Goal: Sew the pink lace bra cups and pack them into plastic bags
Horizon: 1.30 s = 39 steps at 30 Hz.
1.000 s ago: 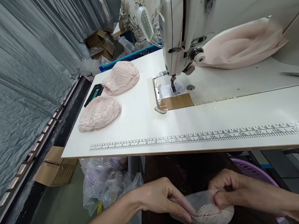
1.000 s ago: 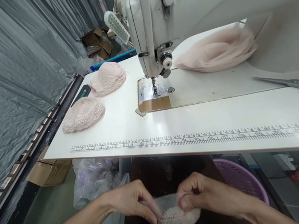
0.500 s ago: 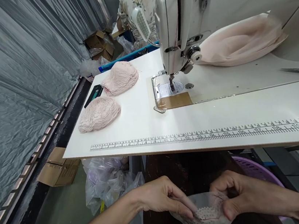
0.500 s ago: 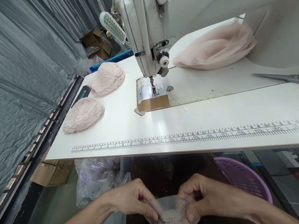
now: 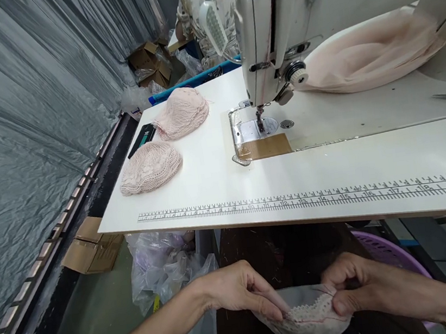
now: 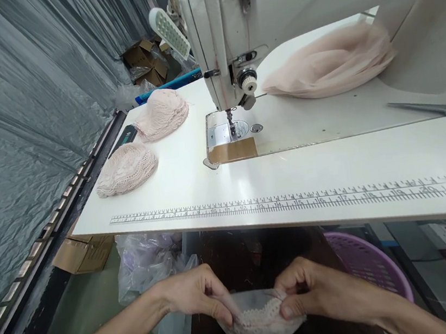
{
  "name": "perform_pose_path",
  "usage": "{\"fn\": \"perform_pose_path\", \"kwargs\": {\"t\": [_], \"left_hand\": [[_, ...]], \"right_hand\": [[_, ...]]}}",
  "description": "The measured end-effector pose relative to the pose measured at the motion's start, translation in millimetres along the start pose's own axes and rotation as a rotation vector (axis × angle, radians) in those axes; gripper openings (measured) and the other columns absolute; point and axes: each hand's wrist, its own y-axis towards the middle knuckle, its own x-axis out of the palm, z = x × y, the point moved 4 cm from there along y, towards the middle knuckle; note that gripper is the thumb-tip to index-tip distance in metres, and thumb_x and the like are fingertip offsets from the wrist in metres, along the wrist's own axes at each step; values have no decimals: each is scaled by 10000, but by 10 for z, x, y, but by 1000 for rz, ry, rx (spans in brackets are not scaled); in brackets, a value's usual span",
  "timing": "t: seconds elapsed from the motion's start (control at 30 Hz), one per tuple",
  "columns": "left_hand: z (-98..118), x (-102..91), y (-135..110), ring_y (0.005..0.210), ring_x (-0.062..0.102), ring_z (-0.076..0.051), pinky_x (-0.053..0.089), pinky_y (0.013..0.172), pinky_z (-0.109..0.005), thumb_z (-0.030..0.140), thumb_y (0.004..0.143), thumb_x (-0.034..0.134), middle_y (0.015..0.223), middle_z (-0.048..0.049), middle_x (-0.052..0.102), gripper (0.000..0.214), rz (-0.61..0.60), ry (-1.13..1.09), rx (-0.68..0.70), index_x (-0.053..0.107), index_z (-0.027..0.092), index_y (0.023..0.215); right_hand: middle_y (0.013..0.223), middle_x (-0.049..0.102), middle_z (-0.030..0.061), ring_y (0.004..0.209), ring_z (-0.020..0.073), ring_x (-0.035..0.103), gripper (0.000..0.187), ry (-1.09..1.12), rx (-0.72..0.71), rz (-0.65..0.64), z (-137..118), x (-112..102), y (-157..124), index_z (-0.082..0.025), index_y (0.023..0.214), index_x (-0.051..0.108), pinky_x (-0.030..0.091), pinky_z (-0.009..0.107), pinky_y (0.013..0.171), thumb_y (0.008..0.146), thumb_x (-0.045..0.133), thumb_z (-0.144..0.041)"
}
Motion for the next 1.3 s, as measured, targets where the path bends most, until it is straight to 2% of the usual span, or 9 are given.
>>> {"fn": "perform_pose_path", "kwargs": {"t": [0.23, 0.57, 0.73, 0.9, 1.03, 1.17, 1.3], "left_hand": [[35, 48, -21, 670, 651, -74, 520, 723, -132, 537, 510, 773, 714, 51, 707, 487, -14, -20, 14, 723, 227, 882], [81, 81, -83, 850, 674, -195, 520, 803, -219, 626, 563, 708, 853, -33, 721, 610, 17, 139, 14, 710, 170, 969], [75, 73, -105, 848, 672, -199, 520, 795, -231, 634, 589, 695, 856, -34, 720, 599, 20, 161, 25, 714, 175, 974], [107, 58, -123, 847, 664, -181, 511, 797, -228, 588, 582, 733, 865, -18, 716, 567, -2, 109, 25, 711, 193, 988], [127, 95, -67, 775, 657, -135, 495, 783, -200, 602, 549, 739, 832, 8, 712, 623, -23, 49, -13, 687, 226, 1043], [129, 91, -11, 649, 619, -80, 489, 713, -153, 603, 540, 736, 701, 30, 692, 560, 36, 61, 1, 719, 224, 951], [90, 60, -14, 632, 610, -63, 489, 700, -138, 567, 544, 759, 685, 33, 689, 507, 31, -3, 12, 726, 220, 912]], "right_hand": [[549, 442, -33, 551, 80, 356, 388, -16, 3, -4, 1, 23, 0, -125, 598, 643, 253, 209, 524, 674, 707, -499], [562, 507, -19, 554, 87, 402, 415, 2, 0, -9, -49, 79, 13, -142, 656, 706, 304, 202, 531, 613, 739, -553], [571, 513, -8, 582, 98, 431, 388, -4, -11, 21, -15, 77, 24, -129, 696, 718, 308, 209, 549, 664, 716, -516], [555, 453, -29, 560, 89, 378, 357, -30, -16, 31, -15, 59, 29, -127, 657, 688, 260, 219, 528, 691, 702, -482], [540, 405, -44, 544, 80, 334, 365, -47, -20, 30, -76, 60, 49, -130, 621, 661, 227, 222, 513, 695, 697, -485], [565, 438, -35, 565, 87, 361, 342, -43, -20, 27, -84, 42, 51, -127, 673, 682, 248, 227, 534, 708, 697, -467], [586, 475, -32, 574, 88, 384, 307, -12, -26, 28, -23, 5, 51, -133, 719, 682, 262, 228, 539, 727, 694, -439]]}}
